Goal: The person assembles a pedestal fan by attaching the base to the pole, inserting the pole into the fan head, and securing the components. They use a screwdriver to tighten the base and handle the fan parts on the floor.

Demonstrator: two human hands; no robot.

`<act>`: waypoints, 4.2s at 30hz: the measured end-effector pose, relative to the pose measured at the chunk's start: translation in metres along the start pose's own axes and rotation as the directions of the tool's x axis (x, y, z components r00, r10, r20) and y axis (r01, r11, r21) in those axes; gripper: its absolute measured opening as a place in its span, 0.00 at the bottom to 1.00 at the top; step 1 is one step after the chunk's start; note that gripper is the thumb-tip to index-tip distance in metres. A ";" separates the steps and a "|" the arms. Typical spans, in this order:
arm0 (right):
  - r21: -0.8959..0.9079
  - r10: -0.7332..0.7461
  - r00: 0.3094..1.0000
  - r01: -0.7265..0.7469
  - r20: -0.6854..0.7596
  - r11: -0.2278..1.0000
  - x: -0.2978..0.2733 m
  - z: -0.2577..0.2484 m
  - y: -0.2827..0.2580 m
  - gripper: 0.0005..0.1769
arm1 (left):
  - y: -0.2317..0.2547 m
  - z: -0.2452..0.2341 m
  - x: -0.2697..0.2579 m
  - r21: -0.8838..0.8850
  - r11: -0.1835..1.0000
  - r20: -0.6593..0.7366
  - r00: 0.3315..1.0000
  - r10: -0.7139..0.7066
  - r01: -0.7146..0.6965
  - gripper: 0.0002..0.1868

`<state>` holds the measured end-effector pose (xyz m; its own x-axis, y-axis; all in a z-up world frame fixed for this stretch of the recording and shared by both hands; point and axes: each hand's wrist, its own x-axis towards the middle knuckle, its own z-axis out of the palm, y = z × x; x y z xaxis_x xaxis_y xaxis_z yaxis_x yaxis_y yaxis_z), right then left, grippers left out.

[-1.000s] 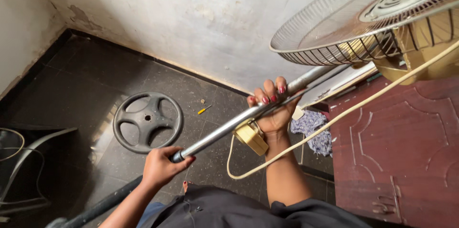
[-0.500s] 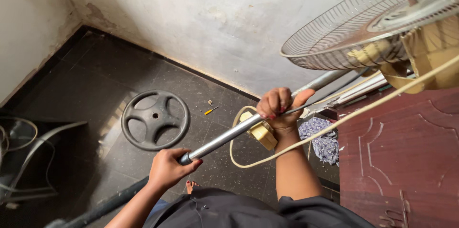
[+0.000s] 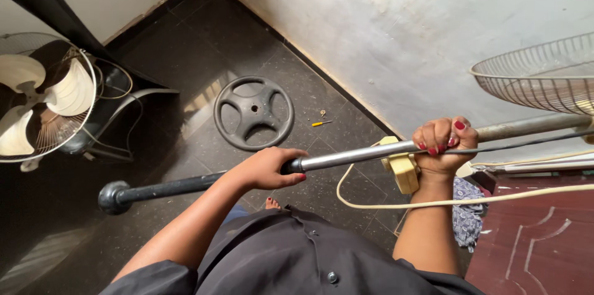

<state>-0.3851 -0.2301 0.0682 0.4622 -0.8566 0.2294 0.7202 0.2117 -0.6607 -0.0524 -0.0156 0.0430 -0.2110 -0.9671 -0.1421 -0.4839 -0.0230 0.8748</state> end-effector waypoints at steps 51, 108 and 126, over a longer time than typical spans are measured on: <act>0.016 -0.022 0.999 0.022 -0.031 1.000 0.032 -0.005 0.028 0.26 | -0.015 0.018 -0.016 0.566 0.824 -0.641 0.640 0.423 0.022 0.35; 0.144 0.012 1.000 -0.011 -0.005 0.990 0.007 -0.005 0.023 0.25 | -0.013 -0.047 -0.075 0.594 0.736 -0.503 0.864 0.022 0.326 0.17; 0.119 0.022 0.991 -0.038 0.131 0.992 -0.019 0.017 0.031 0.24 | -0.057 -0.065 -0.084 0.508 0.810 -0.390 0.917 -0.087 0.292 0.10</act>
<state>-0.3629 -0.1998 0.0553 0.5421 -0.7824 0.3064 0.7585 0.2987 -0.5793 0.0480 0.0502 0.0353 0.1796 -0.9834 -0.0257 -0.8849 -0.1729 0.4324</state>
